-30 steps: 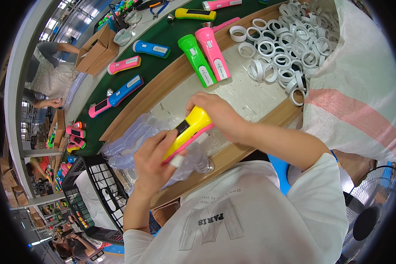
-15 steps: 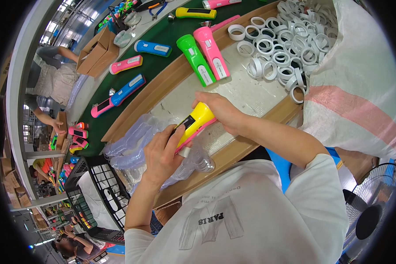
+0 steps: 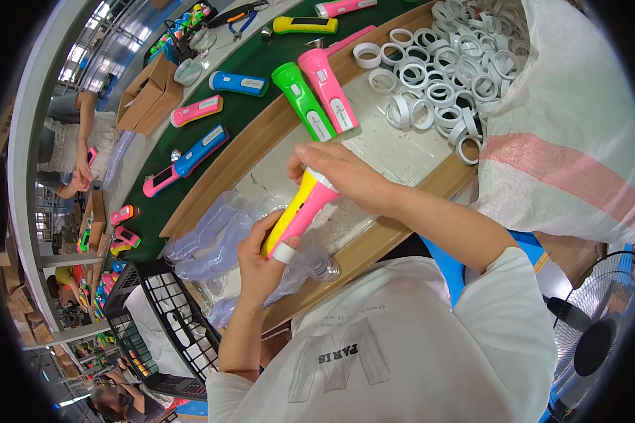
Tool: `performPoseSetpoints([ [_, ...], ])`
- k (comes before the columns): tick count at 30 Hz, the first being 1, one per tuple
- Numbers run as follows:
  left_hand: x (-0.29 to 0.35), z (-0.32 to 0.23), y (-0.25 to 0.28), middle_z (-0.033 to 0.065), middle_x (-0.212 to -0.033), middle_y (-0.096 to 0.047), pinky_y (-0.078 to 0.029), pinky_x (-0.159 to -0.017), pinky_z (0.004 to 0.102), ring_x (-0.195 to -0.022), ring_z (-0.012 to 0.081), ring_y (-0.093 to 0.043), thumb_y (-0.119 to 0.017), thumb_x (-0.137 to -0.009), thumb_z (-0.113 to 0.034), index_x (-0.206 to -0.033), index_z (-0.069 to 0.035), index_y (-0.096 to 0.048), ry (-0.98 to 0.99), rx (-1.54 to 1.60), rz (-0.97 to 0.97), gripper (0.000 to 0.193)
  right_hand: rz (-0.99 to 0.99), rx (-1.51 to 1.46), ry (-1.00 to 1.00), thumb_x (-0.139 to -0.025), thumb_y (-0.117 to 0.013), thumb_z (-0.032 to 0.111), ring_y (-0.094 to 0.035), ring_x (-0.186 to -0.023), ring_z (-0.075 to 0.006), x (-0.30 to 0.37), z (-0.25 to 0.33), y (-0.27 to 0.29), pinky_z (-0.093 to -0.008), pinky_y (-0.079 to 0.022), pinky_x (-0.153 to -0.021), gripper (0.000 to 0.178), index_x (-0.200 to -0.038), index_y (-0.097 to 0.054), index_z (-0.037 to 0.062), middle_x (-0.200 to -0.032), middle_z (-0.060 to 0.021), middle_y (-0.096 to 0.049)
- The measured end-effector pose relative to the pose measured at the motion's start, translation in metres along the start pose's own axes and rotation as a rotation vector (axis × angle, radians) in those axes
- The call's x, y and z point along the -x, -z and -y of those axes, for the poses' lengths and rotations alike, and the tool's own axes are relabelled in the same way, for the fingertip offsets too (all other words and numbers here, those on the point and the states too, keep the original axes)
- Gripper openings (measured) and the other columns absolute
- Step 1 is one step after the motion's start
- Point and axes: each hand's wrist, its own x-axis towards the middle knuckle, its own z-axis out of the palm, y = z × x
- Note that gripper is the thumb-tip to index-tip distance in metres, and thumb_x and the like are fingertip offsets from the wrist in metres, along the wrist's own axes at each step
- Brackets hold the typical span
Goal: Assembling plastic flashlight components on a factory line.
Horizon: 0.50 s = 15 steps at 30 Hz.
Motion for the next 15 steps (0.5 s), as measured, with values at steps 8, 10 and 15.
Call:
performPoseSetpoints([
  [8, 0.042, 0.003, -0.033, 0.0223, -0.108, -0.063, -0.054, -0.061, 0.0335, -0.077, 0.0255, -0.065, -0.041, -0.096, -0.054, -0.128, -0.002, -0.046, 0.688, 1.480, 0.175, 0.062, 0.011, -0.408, 0.018, -0.092, -0.059, 0.041, -0.056, -0.114, -0.0234, 0.024, -0.001, -0.025, -0.0389, -0.044, -0.099, 0.053, -0.128, -0.046, 0.0037, -0.117, -0.0115, -0.057],
  [10, 0.042, 0.003, -0.037, 0.0229, -0.110, -0.062, -0.054, -0.063, 0.0348, -0.078, 0.0263, -0.065, -0.037, -0.096, -0.057, -0.130, -0.003, -0.045, 0.625, 1.688, 0.351, 0.065, 0.004, -0.570, 0.064, -0.093, -0.059, 0.034, -0.058, -0.112, -0.0245, 0.023, -0.009, -0.028, -0.0371, -0.046, -0.096, 0.042, -0.121, -0.048, 0.0037, -0.113, -0.0117, -0.058],
  [15, 0.038, -0.010, -0.034, 0.0167, -0.102, -0.061, -0.052, -0.061, 0.0341, -0.075, 0.0242, -0.063, -0.055, -0.093, -0.040, -0.133, -0.004, -0.041, 0.389, 0.688, 0.013, 0.055, -0.144, -0.317, 0.055, -0.096, -0.053, 0.027, -0.058, -0.111, -0.0283, 0.024, -0.013, -0.037, -0.0404, -0.047, -0.097, 0.030, -0.117, -0.050, 0.0056, -0.112, -0.0150, -0.058],
])
